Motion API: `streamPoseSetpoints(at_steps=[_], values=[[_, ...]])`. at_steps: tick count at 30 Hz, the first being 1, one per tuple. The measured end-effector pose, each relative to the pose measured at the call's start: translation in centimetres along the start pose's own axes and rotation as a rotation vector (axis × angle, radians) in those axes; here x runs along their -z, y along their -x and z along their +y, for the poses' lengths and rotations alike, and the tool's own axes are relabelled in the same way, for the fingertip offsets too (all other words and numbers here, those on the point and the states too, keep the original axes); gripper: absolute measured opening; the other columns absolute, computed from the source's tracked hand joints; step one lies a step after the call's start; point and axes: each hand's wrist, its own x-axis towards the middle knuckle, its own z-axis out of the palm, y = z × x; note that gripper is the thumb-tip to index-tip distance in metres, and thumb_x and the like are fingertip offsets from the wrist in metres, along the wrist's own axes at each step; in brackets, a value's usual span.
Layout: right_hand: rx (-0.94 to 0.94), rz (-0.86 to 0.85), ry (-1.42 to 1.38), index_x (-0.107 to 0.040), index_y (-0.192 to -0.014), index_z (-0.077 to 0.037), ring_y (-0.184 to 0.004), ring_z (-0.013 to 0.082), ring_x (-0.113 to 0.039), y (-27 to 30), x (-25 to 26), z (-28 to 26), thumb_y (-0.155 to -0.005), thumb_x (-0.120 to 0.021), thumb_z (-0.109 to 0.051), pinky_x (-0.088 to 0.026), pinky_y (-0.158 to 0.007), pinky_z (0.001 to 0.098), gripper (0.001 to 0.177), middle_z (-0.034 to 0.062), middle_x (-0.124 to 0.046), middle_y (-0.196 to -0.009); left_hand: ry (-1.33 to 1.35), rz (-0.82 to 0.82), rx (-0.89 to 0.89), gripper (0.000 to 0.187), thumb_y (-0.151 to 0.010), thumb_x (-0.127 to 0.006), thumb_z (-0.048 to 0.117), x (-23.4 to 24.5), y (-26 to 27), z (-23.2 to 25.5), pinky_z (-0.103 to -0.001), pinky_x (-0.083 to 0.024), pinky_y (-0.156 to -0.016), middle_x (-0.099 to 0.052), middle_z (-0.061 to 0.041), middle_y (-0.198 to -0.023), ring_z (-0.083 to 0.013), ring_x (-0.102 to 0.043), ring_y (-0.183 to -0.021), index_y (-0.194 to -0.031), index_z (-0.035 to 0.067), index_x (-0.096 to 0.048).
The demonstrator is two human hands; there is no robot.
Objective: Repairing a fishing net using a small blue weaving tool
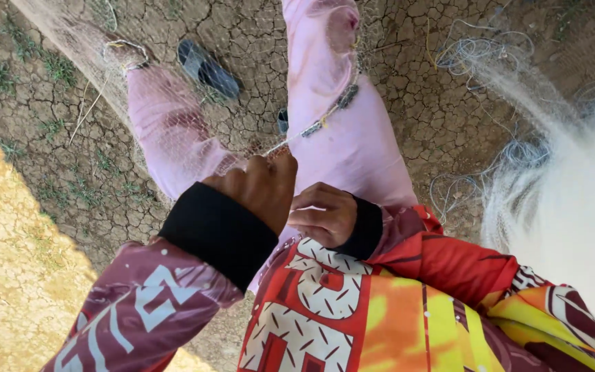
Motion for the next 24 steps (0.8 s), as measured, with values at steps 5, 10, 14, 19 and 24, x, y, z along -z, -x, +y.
streamPoseSetpoints(at_steps=[5,10,14,19,24], values=[[-0.012,0.013,-0.004,-0.079,-0.093,-0.014,-0.077,0.0253,-0.070,0.0,0.0,0.1,-0.100,-0.066,-0.025,-0.061,-0.069,0.0384,0.018,0.0057,-0.068,-0.088,0.079,-0.054,0.052,0.006,-0.088,-0.055,0.020,-2.4,0.2,2.0,-0.046,-0.042,-0.044,-0.044,-0.002,-0.062,-0.0272,-0.056,-0.043,-0.085,0.015,-0.056],[-0.012,0.012,0.007,-0.077,-0.093,-0.013,-0.078,0.0266,-0.069,-0.3,0.1,-0.1,-0.100,-0.065,-0.024,-0.061,-0.069,0.0391,0.018,0.0063,-0.064,-0.087,0.081,-0.097,0.036,0.007,-0.088,-0.055,0.021,-2.4,0.1,2.1,-0.048,-0.043,-0.045,-0.046,-0.004,-0.062,-0.0289,-0.057,-0.044,-0.086,0.014,-0.056],[-0.011,-0.002,-0.005,-0.077,-0.096,-0.014,-0.078,0.0267,-0.069,-0.4,0.2,-0.2,-0.100,-0.066,-0.022,-0.061,-0.070,0.0397,0.014,0.0062,-0.064,-0.087,0.076,-0.134,0.033,0.009,-0.089,-0.056,0.021,-2.2,0.2,1.9,-0.050,-0.043,-0.046,-0.048,-0.006,-0.063,-0.0308,-0.059,-0.045,-0.087,0.012,-0.056],[-0.019,0.013,-0.014,-0.076,-0.095,-0.013,-0.079,0.0269,-0.069,-0.7,0.3,-0.4,-0.100,-0.066,-0.019,-0.061,-0.071,0.0385,0.013,0.0062,-0.064,-0.088,0.073,-0.169,0.020,0.011,-0.089,-0.057,0.022,-2.0,0.0,1.7,-0.053,-0.043,-0.048,-0.050,-0.008,-0.063,-0.0328,-0.060,-0.046,-0.088,0.011,-0.056],[-0.021,0.012,-0.039,-0.075,-0.090,-0.014,-0.079,0.0263,-0.069,-1.1,0.5,-0.6,-0.099,-0.067,-0.017,-0.061,-0.071,0.0377,0.012,0.0054,-0.065,-0.088,0.070,-0.206,0.007,0.013,-0.090,-0.058,0.022,-1.6,-0.5,1.4,-0.056,-0.044,-0.050,-0.053,-0.011,-0.063,-0.0354,-0.062,-0.048,-0.089,0.009,-0.056]])
